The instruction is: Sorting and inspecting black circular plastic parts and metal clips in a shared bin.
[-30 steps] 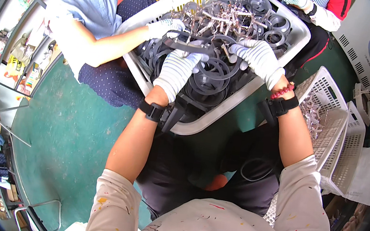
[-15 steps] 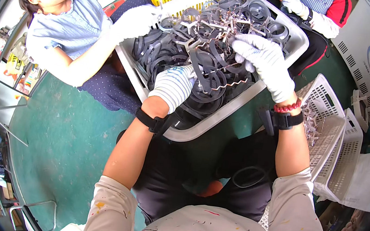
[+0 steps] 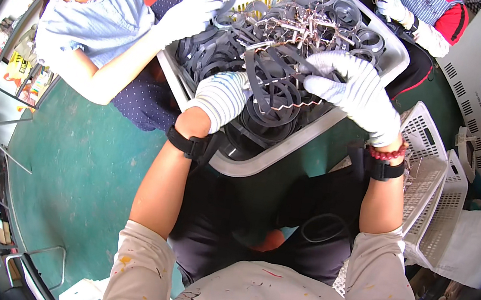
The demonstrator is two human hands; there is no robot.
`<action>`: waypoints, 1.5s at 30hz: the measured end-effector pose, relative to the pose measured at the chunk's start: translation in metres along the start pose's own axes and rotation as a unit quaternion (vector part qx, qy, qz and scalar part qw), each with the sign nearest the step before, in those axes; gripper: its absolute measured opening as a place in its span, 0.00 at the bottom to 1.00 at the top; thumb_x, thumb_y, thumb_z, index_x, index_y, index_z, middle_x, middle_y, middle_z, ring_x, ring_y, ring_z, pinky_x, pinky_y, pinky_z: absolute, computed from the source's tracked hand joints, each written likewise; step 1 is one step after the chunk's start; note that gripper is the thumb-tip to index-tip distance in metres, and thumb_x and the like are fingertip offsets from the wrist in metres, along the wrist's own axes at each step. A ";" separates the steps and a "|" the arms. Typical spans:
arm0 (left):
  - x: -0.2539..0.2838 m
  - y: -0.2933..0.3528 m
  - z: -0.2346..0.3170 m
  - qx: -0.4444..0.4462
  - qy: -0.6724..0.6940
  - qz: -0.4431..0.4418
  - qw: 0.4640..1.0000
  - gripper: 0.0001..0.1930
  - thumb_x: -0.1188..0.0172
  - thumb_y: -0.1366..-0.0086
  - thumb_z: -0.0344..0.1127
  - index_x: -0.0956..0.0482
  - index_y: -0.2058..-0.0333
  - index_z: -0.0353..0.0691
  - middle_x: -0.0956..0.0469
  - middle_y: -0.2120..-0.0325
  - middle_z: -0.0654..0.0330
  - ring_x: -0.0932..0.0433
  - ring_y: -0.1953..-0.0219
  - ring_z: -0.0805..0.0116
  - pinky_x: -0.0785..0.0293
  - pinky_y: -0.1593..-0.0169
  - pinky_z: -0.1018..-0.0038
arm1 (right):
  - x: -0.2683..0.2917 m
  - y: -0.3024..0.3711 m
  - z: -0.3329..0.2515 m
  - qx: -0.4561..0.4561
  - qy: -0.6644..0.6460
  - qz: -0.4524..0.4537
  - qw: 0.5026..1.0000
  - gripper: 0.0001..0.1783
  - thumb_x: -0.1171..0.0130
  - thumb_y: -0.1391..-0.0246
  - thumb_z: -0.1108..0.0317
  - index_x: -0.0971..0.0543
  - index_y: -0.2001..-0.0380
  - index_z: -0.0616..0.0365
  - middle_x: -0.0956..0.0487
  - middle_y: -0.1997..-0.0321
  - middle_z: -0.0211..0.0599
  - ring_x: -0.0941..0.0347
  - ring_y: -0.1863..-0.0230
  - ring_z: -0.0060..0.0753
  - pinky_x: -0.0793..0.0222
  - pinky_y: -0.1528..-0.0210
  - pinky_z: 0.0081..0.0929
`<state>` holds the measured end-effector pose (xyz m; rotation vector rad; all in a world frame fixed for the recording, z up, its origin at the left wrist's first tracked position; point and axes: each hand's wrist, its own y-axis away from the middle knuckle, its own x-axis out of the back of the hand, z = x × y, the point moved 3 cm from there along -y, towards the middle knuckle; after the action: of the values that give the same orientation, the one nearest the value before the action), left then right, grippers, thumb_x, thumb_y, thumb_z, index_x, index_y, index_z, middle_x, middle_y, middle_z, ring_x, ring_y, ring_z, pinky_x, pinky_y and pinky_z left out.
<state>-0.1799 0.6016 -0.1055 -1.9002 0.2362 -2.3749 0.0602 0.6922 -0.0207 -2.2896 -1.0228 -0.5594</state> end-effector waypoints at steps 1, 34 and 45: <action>-0.003 0.003 -0.005 0.004 -0.005 -0.013 1.000 0.13 0.47 0.29 0.39 0.16 0.57 0.42 0.15 0.67 0.46 0.15 0.64 0.45 0.19 0.58 0.54 | 0.002 0.000 0.000 -0.010 -0.022 -0.030 0.999 0.21 0.28 0.42 0.61 0.16 0.49 0.60 0.15 0.61 0.33 0.22 0.60 0.22 0.25 0.54 0.25; 0.013 0.007 0.036 0.085 0.593 0.079 0.797 0.13 0.41 0.28 0.41 0.14 0.58 0.38 0.22 0.82 0.66 0.26 0.80 0.76 0.31 0.75 0.75 | -0.029 -0.008 0.001 0.045 -0.203 0.213 0.955 0.40 0.36 0.42 0.78 0.35 0.27 0.55 0.28 0.28 0.40 0.28 0.33 0.33 0.30 0.36 0.30; 0.007 0.015 0.046 0.167 0.724 -0.010 0.669 0.12 0.39 0.27 0.41 0.14 0.55 0.42 0.23 0.78 0.67 0.30 0.78 0.81 0.36 0.73 0.82 | -0.035 -0.008 -0.009 0.096 0.052 0.227 0.968 0.15 0.36 0.40 0.73 0.16 0.49 0.57 0.15 0.48 0.40 0.18 0.46 0.40 0.24 0.42 0.31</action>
<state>-0.1368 0.5826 -0.0921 0.4609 -0.1564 -2.9605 0.0313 0.6720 -0.0316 -2.1940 -0.4518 -0.3647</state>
